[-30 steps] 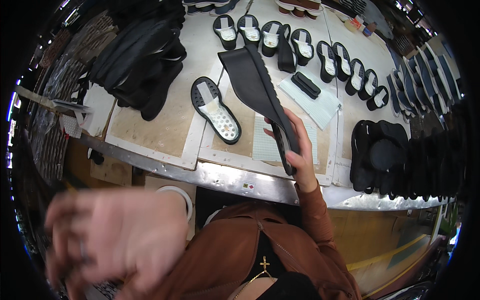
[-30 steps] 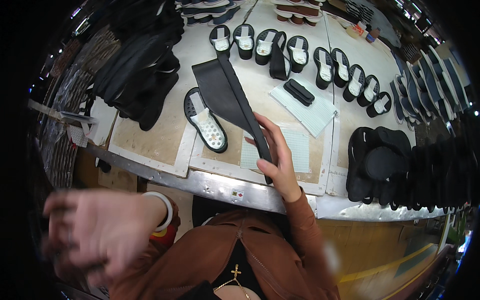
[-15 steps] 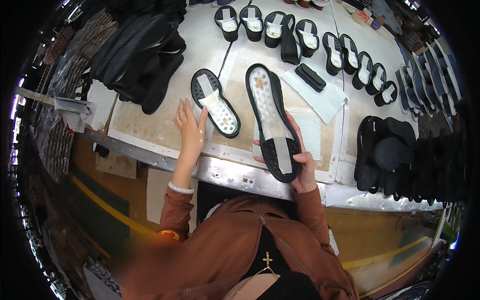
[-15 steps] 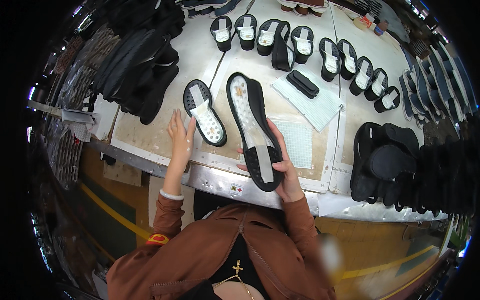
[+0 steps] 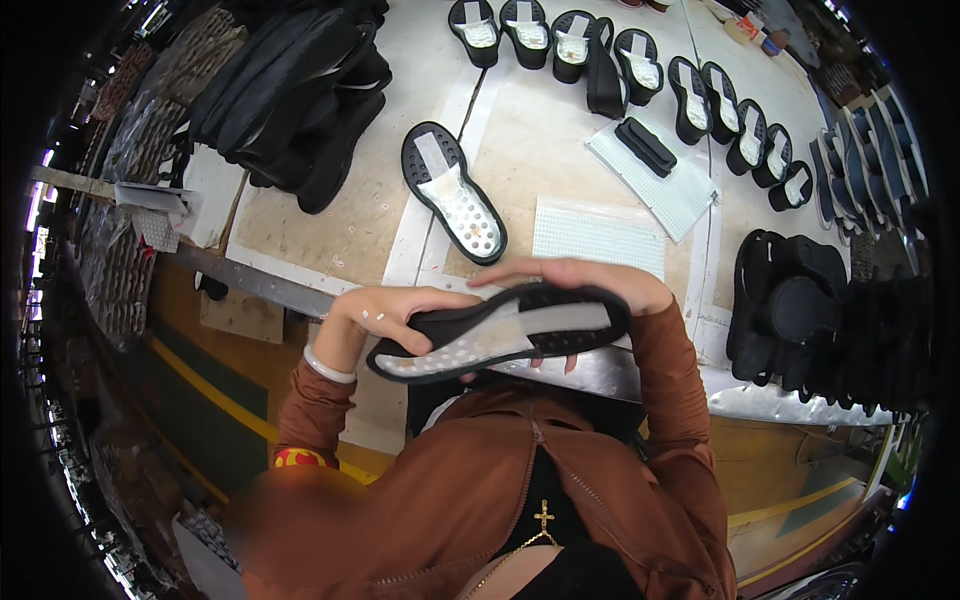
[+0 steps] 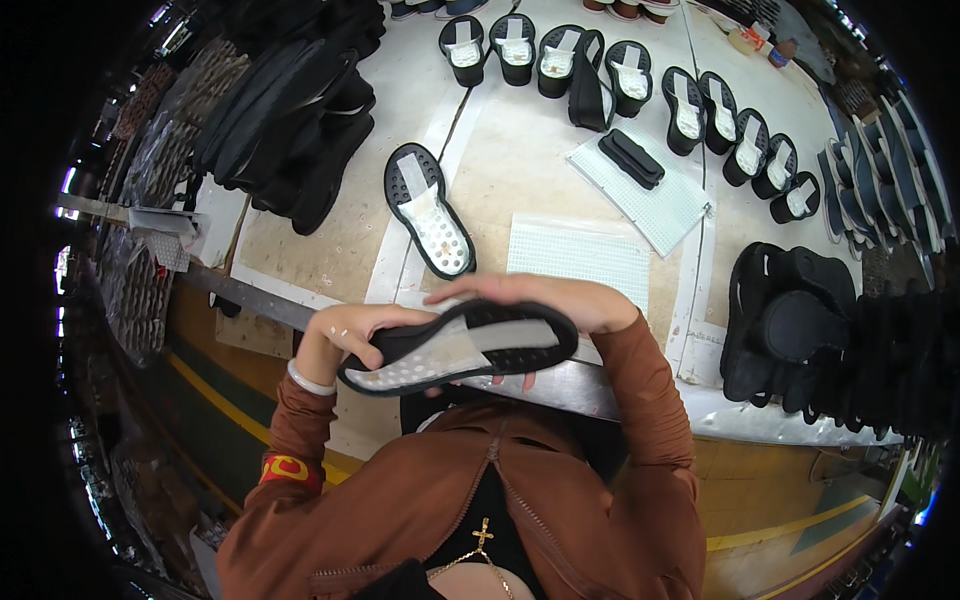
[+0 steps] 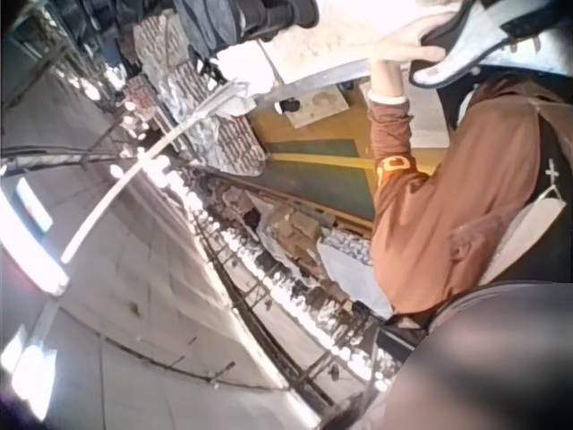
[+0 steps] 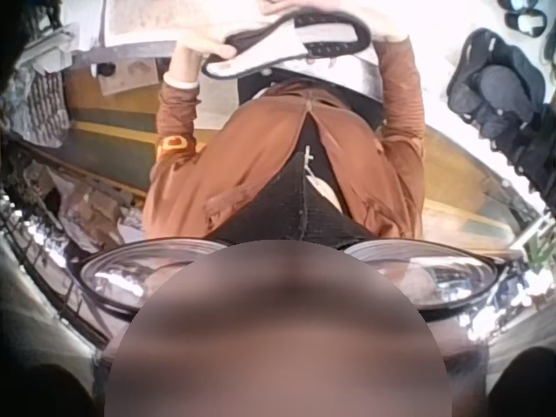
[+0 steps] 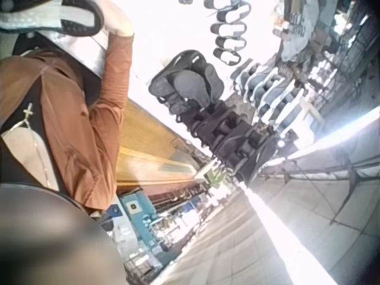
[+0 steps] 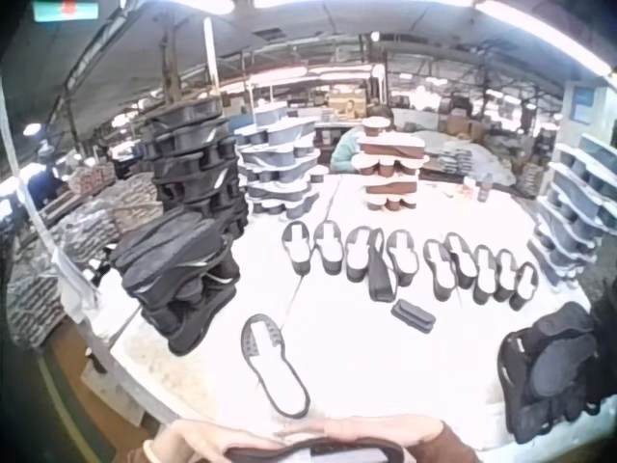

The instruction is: The person applies adhesive to the soles of black slippers using a small brush, then presses the sole onto the upper and stacks the finished pairs on the table. The process is repeated for multiple pairs.

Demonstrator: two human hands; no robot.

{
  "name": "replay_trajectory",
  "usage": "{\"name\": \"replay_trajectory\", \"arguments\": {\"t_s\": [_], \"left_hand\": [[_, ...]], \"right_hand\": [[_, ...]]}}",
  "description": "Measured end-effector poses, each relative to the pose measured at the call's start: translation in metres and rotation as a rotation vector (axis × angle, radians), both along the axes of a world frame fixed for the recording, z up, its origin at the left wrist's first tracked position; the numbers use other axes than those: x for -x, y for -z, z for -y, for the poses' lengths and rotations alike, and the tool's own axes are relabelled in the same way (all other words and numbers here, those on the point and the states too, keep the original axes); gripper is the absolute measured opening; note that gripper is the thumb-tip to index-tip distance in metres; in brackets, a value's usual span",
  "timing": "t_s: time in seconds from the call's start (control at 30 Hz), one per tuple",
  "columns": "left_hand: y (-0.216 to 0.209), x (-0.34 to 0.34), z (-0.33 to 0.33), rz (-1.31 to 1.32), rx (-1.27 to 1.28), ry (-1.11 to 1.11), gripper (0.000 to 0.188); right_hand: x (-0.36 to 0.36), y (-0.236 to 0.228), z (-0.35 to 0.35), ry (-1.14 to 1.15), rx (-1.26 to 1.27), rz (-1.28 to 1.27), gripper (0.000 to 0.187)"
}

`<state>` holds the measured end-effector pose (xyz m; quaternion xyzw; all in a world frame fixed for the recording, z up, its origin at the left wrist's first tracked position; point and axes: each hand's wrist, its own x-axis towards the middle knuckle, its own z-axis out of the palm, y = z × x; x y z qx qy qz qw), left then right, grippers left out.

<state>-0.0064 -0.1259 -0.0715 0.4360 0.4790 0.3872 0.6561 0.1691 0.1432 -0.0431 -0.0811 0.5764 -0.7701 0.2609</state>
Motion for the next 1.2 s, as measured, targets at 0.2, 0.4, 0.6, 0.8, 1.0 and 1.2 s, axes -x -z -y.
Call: {"name": "replay_trajectory", "arguments": {"t_s": [0.2, 0.4, 0.6, 0.8, 1.0, 1.2], "left_hand": [[0.052, -0.050, 0.041, 0.700, -0.254, -0.854, 0.125], [0.054, -0.040, 0.033, 0.651, -0.363, -1.229, 0.088], [0.023, -0.034, 0.017, 0.304, -0.344, -1.284, 0.056], [-0.003, -0.042, 0.004, 0.308, -0.286, -1.232, 0.046], [-0.015, -0.061, -0.016, 0.168, -0.327, -1.150, 0.056], [-0.024, -0.089, -0.052, 0.115, -0.140, -1.145, 0.068]], "right_hand": [[0.038, 0.047, 0.025, 0.855, -0.484, -0.236, 0.057], [0.052, 0.087, 0.077, 0.833, -0.968, -0.509, 0.087], [0.057, 0.087, 0.090, 0.874, -1.082, -0.657, 0.076], [0.048, 0.083, 0.089, 0.923, -0.855, -0.544, 0.072], [0.002, 0.065, 0.097, 0.720, -0.837, -0.440, 0.076], [-0.021, 0.040, 0.083, 0.959, -0.166, -0.205, 0.045]]}}
